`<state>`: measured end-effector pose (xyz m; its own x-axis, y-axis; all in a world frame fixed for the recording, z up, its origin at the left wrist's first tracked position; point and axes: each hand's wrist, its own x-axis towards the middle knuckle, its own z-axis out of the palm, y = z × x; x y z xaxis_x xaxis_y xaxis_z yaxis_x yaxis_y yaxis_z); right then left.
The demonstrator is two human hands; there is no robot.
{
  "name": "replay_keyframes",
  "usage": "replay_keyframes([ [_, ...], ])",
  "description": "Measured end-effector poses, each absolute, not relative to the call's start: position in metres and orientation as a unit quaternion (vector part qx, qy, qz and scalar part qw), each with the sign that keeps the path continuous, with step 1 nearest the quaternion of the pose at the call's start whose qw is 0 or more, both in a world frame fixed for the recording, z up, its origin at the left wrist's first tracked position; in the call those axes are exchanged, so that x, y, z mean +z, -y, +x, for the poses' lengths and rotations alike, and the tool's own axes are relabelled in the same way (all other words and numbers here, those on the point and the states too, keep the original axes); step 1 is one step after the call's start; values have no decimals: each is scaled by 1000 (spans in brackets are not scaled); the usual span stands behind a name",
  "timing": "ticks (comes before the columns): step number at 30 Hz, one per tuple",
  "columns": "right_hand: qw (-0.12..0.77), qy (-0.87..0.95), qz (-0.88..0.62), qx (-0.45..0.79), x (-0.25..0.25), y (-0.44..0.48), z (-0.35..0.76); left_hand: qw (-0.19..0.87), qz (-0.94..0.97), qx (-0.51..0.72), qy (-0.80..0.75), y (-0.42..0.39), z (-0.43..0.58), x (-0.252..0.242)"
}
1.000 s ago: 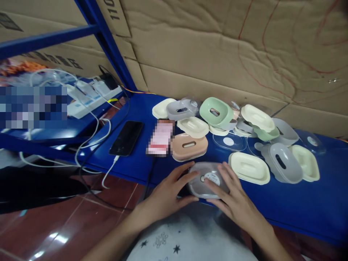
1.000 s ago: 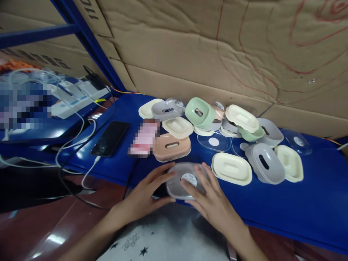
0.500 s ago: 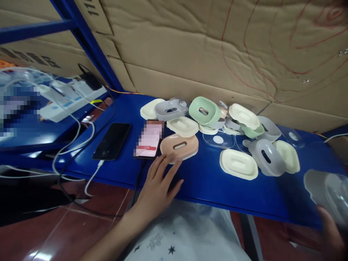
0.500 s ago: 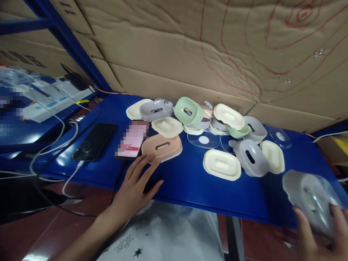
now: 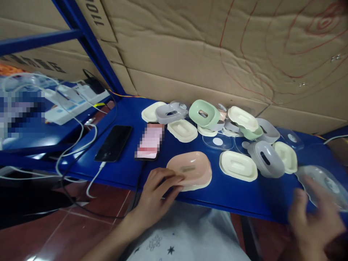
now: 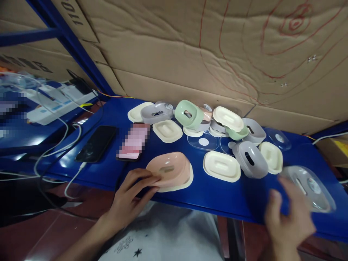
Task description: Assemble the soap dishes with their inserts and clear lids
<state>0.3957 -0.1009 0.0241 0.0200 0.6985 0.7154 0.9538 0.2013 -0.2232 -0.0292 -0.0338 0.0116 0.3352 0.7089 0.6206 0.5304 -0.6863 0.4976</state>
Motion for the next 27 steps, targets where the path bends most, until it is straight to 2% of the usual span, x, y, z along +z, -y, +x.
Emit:
replay_keyframes([
  [1,355,704,-593,-162,24,96,372,106,807,435,-385,33,-29,12],
  [4,222,859,-460,-32,25,73,297,83,793,445,-407,30,-31,12],
  [7,180,903,-390,6,25,55,243,55,785,434,-438,27,-34,9],
  [10,194,904,-381,22,26,52,235,31,788,418,-450,25,-35,3],
  [16,200,875,-435,71,25,66,290,35,808,386,-443,22,-32,-7],
  [23,220,866,-444,68,12,61,279,50,802,416,-426,23,-33,-5],
  [27,253,856,-451,26,10,62,271,59,832,401,-380,26,-33,-2],
])
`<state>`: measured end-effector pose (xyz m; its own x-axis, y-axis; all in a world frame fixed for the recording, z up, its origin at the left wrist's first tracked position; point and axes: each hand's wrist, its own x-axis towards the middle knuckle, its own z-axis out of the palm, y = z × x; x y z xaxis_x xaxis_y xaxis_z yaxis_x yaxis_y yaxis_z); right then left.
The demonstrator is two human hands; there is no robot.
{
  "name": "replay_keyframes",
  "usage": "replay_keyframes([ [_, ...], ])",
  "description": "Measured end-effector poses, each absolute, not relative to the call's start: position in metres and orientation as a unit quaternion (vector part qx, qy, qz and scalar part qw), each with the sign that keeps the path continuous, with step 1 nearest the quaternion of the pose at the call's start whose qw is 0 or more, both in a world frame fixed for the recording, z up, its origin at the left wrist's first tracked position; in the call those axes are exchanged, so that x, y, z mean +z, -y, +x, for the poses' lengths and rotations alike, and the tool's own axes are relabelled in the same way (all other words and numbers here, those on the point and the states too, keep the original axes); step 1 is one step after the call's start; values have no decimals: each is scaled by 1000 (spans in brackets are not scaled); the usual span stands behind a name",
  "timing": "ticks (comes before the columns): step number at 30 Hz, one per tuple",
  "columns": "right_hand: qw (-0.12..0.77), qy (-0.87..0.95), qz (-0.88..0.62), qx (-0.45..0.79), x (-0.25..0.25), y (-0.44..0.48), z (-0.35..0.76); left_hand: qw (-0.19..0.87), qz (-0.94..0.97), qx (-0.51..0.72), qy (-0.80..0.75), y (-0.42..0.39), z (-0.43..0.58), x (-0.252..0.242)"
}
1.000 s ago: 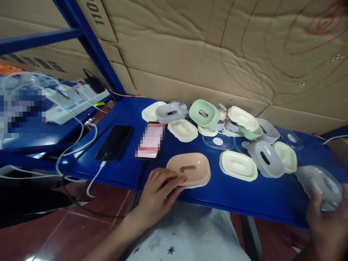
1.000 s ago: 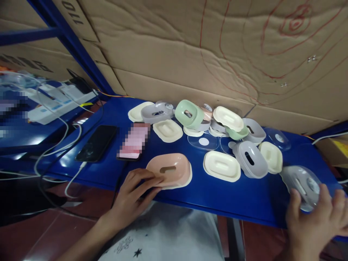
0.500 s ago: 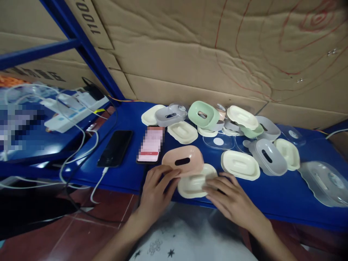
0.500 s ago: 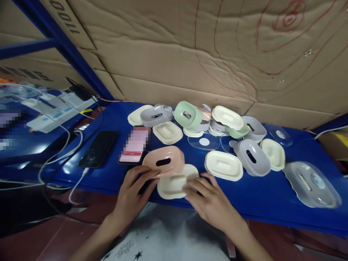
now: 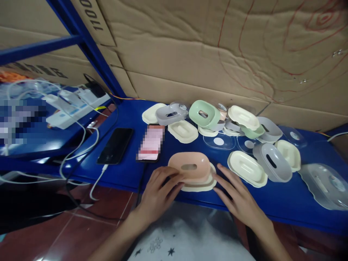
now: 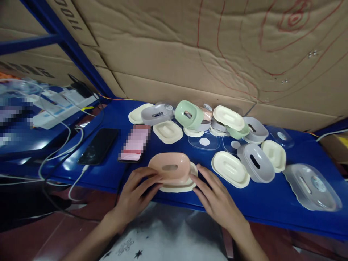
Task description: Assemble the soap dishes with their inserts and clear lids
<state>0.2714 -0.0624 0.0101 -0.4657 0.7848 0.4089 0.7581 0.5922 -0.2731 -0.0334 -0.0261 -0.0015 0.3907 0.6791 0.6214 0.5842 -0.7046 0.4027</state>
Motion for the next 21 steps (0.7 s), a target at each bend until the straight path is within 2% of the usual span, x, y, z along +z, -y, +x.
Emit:
replay_keyframes([
  [3,273,850,-450,2,10,64,274,71,856,384,-340,30,-29,3],
  [8,206,882,-423,15,15,56,275,58,887,350,-294,34,-18,3],
  [18,141,924,-355,-8,35,46,269,58,902,319,-286,30,-25,-1],
  [21,144,915,-378,-12,44,25,283,82,897,324,-289,29,-24,0],
])
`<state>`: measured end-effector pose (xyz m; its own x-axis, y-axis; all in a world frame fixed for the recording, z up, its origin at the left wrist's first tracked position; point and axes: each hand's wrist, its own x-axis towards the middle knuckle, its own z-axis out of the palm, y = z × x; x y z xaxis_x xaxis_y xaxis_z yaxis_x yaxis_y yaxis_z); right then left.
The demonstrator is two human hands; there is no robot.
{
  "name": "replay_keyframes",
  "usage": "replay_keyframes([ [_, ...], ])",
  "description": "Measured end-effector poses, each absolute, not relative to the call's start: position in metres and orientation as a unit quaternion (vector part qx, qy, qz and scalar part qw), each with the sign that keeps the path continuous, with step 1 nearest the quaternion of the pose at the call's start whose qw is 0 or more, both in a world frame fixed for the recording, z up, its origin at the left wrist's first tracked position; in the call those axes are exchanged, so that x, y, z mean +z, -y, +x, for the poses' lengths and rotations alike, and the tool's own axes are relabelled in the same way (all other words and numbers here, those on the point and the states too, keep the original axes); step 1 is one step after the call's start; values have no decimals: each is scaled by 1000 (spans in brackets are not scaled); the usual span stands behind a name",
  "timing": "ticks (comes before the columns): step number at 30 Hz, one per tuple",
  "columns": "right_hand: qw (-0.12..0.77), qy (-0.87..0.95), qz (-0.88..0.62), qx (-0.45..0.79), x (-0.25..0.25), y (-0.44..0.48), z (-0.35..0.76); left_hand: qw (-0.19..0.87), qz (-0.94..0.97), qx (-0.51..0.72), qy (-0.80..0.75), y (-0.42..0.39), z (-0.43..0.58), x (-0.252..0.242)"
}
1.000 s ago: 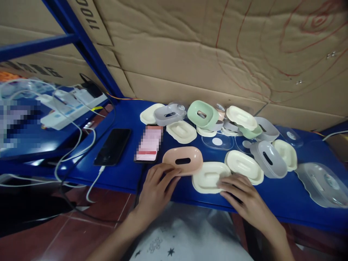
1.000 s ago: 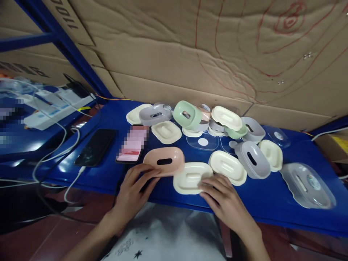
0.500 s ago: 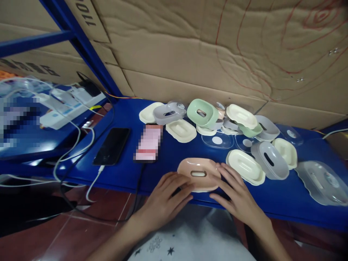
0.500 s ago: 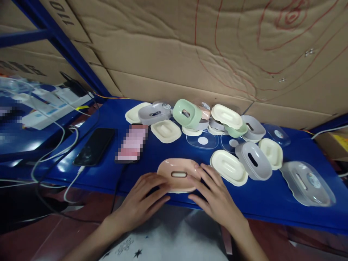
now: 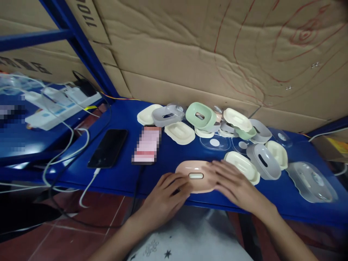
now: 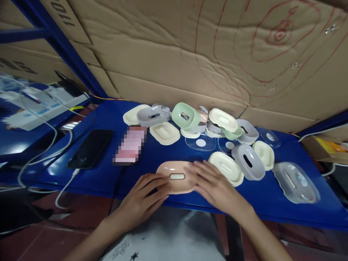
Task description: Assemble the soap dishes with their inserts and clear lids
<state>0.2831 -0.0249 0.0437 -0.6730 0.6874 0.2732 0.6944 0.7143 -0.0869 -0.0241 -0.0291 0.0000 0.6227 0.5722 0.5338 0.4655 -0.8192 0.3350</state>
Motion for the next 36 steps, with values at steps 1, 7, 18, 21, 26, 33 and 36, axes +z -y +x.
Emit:
replay_keyframes([
  [1,148,900,-408,-33,45,14,289,93,895,325,-292,29,-24,0],
  [7,121,832,-538,-59,39,-46,310,119,893,318,-297,28,-24,4],
  [18,453,534,-559,444,62,-15,292,84,865,377,-319,31,-25,-8],
  [21,392,502,-570,519,55,-13,278,66,852,397,-336,31,-26,-11],
  [26,328,695,-515,380,43,-7,262,79,859,361,-354,31,-26,-9],
  [33,282,815,-442,246,38,-4,264,105,850,362,-368,31,-26,-6],
  [36,246,848,-413,222,44,-2,266,115,844,369,-371,31,-27,-6],
])
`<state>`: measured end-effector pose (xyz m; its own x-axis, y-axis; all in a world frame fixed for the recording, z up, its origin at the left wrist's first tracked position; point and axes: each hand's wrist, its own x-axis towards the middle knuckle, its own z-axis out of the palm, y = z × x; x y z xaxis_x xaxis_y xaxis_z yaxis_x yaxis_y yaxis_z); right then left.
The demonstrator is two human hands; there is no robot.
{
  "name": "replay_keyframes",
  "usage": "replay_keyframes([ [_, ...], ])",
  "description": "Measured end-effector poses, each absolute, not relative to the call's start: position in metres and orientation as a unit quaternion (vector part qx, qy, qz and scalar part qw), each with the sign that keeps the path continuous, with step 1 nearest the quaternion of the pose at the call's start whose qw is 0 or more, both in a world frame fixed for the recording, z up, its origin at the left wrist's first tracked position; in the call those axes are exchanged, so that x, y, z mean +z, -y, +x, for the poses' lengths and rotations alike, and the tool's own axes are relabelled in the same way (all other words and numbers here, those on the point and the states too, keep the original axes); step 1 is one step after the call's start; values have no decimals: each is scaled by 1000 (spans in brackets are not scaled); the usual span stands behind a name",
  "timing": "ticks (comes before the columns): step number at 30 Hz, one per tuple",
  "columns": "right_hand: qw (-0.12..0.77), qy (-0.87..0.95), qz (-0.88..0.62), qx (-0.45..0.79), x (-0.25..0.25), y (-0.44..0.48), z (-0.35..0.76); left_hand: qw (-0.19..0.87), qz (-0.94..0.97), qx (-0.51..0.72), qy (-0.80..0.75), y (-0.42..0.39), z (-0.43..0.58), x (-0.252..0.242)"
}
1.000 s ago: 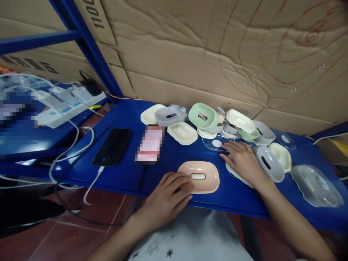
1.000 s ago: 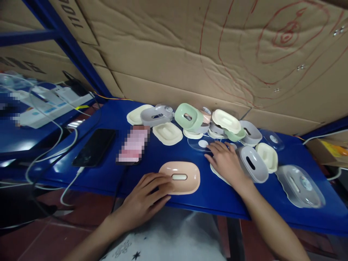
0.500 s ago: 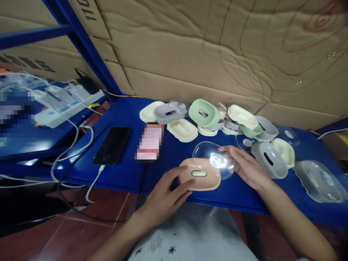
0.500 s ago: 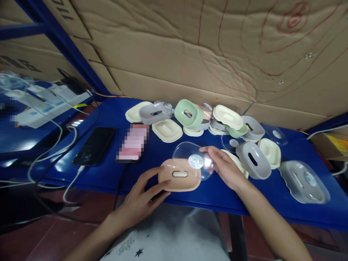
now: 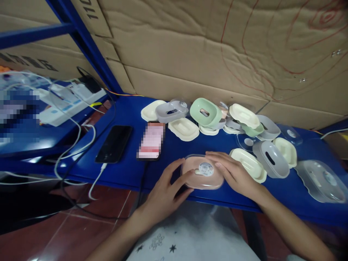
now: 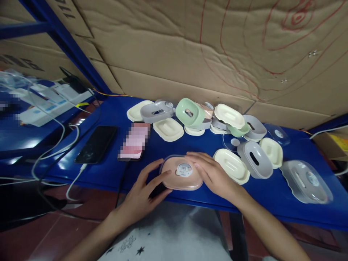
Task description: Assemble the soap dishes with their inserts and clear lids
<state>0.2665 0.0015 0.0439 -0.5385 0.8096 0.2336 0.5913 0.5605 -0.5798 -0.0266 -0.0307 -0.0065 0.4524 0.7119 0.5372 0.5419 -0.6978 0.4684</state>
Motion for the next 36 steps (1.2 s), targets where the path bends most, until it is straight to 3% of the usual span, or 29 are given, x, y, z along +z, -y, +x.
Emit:
replay_keyframes([
  [5,167,915,-344,129,43,19,264,120,858,340,-365,30,-28,-8],
  [14,197,901,-362,134,25,37,276,125,877,314,-343,30,-27,-8],
  [23,191,916,-324,140,32,32,278,203,860,321,-342,28,-32,-6],
  [36,176,919,-347,68,25,35,270,210,856,332,-336,28,-34,-8],
])
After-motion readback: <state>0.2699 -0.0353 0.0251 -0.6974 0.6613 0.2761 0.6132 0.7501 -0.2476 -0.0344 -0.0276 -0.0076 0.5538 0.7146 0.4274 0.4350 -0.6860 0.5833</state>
